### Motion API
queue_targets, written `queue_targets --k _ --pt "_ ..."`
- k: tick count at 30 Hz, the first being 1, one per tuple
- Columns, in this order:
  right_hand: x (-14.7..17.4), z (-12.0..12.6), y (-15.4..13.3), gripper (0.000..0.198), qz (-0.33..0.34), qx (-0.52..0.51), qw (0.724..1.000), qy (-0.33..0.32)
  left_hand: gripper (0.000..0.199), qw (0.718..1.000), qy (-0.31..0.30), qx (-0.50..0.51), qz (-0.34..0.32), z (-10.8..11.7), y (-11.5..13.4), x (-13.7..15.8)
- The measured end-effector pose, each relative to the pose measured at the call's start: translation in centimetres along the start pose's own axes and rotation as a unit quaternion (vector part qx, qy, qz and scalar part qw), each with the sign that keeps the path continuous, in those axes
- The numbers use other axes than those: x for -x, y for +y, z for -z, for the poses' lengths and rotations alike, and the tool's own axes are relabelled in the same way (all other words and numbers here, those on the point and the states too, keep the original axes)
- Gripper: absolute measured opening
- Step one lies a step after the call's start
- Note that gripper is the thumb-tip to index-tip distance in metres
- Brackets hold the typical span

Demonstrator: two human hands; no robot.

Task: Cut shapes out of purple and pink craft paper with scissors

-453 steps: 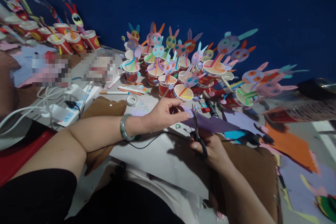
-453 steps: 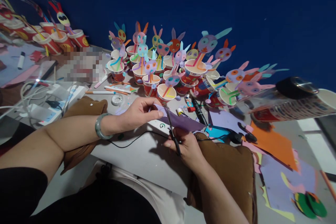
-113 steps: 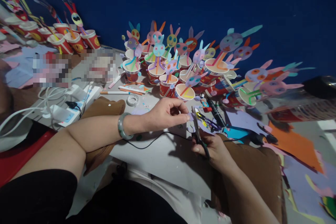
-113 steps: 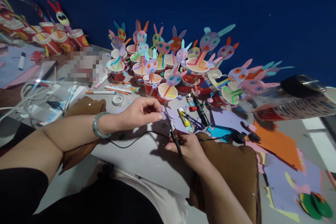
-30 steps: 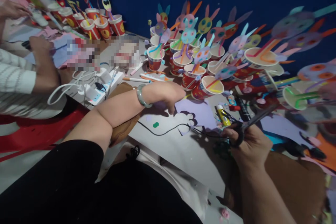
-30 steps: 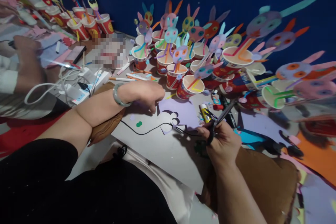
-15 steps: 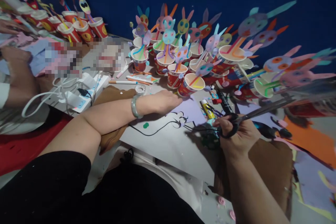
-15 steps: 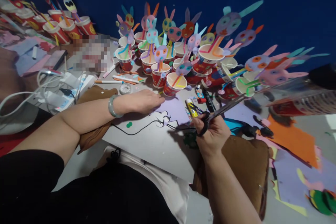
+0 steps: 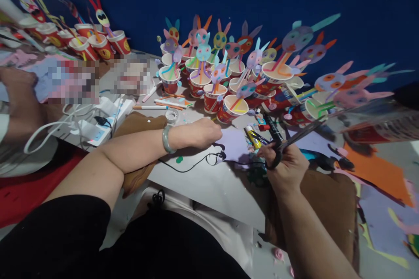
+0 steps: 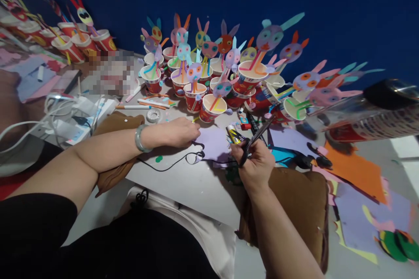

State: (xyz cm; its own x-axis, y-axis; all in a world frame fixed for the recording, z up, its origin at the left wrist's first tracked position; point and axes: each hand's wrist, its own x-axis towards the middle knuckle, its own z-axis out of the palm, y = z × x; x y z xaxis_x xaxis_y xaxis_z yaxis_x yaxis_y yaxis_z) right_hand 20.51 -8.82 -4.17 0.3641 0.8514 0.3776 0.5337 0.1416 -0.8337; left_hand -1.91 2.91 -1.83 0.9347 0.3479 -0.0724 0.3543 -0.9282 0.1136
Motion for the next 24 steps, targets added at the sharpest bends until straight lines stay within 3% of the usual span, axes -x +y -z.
queue_targets --k 3,5,10,13,15,19,24 --pt "-0.2 -0.3 -0.4 0.018 0.015 -0.007 1.000 0.016 0.010 0.994 0.052 0.100 -0.006 0.8 -0.1 -0.4" --pt "-0.4 -0.5 -0.8 0.020 0.036 -0.039 0.998 0.019 0.007 0.970 0.080 0.230 -0.026 1.9 -0.2 -0.5" --pt "-0.8 -0.1 -0.7 0.030 0.046 -0.058 0.997 0.031 0.010 0.834 0.099 0.541 -0.034 3.9 -1.0 -0.4" --pt "-0.9 0.2 -0.1 0.033 0.040 -0.024 0.998 0.037 0.006 0.766 0.114 0.632 0.002 3.6 -1.7 -0.3" --pt "-0.8 0.1 0.0 0.032 0.032 -0.037 0.999 0.019 0.005 0.740 0.133 0.659 0.024 3.1 -2.0 -0.4" --pt "-0.7 -0.3 -0.7 0.040 0.020 -0.109 0.994 0.009 0.006 0.748 0.130 0.648 0.062 2.7 -1.9 -0.8" --pt "-0.6 -0.3 -0.9 0.045 -0.003 -0.102 0.994 0.048 0.012 0.764 0.083 0.640 0.008 3.2 -1.4 -0.8"
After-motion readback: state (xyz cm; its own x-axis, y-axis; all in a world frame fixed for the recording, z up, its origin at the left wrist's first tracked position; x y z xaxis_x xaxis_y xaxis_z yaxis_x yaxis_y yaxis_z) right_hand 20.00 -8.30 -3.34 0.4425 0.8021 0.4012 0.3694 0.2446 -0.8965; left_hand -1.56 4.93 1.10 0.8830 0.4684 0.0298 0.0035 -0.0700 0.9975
